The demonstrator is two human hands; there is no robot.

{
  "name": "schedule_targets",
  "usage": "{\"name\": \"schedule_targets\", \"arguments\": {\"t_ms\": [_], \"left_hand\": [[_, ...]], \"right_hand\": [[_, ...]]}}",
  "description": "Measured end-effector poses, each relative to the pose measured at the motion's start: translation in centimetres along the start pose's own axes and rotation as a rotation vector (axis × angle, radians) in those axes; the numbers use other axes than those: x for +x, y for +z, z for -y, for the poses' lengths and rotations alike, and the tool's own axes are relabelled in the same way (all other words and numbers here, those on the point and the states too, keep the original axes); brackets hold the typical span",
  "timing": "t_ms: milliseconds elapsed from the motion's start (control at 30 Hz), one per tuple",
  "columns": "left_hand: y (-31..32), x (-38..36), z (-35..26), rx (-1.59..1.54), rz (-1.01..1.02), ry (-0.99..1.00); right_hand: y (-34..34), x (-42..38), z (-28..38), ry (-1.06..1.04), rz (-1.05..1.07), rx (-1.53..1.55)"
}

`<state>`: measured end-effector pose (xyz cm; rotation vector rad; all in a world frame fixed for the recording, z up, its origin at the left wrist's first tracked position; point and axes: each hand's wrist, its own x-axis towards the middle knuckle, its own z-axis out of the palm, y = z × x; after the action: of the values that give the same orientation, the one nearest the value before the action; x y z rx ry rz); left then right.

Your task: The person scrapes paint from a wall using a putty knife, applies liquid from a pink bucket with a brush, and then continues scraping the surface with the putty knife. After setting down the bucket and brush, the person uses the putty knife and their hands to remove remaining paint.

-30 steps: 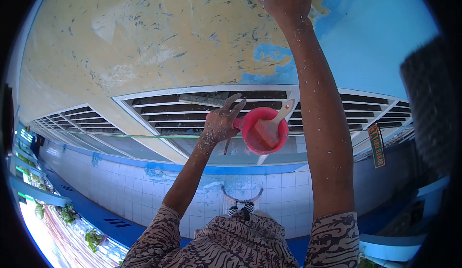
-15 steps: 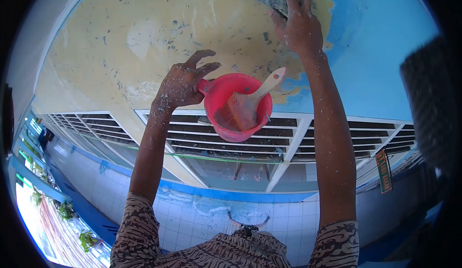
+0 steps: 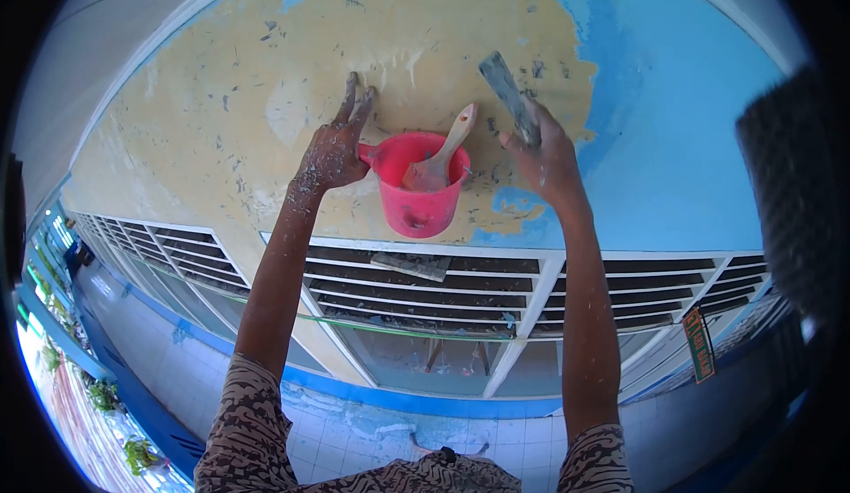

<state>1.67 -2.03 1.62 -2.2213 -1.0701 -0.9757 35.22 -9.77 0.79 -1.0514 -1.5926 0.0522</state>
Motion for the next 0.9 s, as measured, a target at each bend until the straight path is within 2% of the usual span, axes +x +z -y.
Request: {"name": "schedule_targets", "arguments": {"t_ms": [133,167,233,267,333,367,433,533,567,600,667,700,767,800,867,900], "left_hand": [[0.7,-0.4,-0.5,0.012,0.057,-0.03],[0.6,-0.5,-0.5,0.023,0.105,-0.052],[0.1,-0.7,-0.7,-0.008,0.08,-0.031],[0.2,-0.8,-0.6,-0.038,0.054,-0.008],[0.8,-1.0,-0.4,-0.045,0.042,-0.01],[1.0,-1.0,-0.2,-0.048,0.026,-0.009],[1.7,-1.0,0.0,-0.053,-0.009,-0.009],[2.5,-0.9,0.6,-0.073,-0.052,0.008],[2.7,-0.8,0.8,-0.09,-0.078,0.028],[2.8,-0.8,0.9,-0.088,-0.081,0.023],[3.0,-0.9,1.1,-0.103,-0.067,0.022],[3.0,-0.9,1.0,-0.101,-0.069,0.016],[2.9,-1.0,0.8,-0.067,-0.114,0.036],[2.8,-1.0,0.8,-0.065,-0.115,0.031],[2.6,-1.0,0.7,-0.081,-0.069,0.005],[2.6,-1.0,0.7,-0.079,-0.068,0.003]], "right_hand": [[-1.6,-6.4,3.6,0.655,0.193,0.191],[-1.6,-7.3,3.8,0.656,0.194,0.19],[-1.5,-8.1,4.0,0.475,0.201,0.198],[-1.7,-8.0,3.8,0.479,0.203,0.197],[-2.0,-7.2,3.6,0.119,0.347,-0.011],[-2.0,-6.6,3.9,0.125,0.35,-0.011],[-1.9,-4.6,5.4,-0.229,0.447,-0.338],[-1.2,-1.3,8.0,-0.151,0.54,-0.518],[-1.0,0.1,9.5,-0.065,0.58,-0.524],[-0.8,1.3,9.7,-0.071,0.583,-0.525],[-0.3,3.0,10.0,-0.227,0.549,-0.56],[0.1,3.4,10.5,-0.232,0.553,-0.56],[1.3,3.9,12.2,-0.358,0.74,-0.809],[2.6,3.9,12.7,-0.363,0.743,-0.808],[5.5,3.5,13.0,-0.376,0.952,-1.015],[6.7,3.1,12.2,-0.378,0.953,-1.014]]}}
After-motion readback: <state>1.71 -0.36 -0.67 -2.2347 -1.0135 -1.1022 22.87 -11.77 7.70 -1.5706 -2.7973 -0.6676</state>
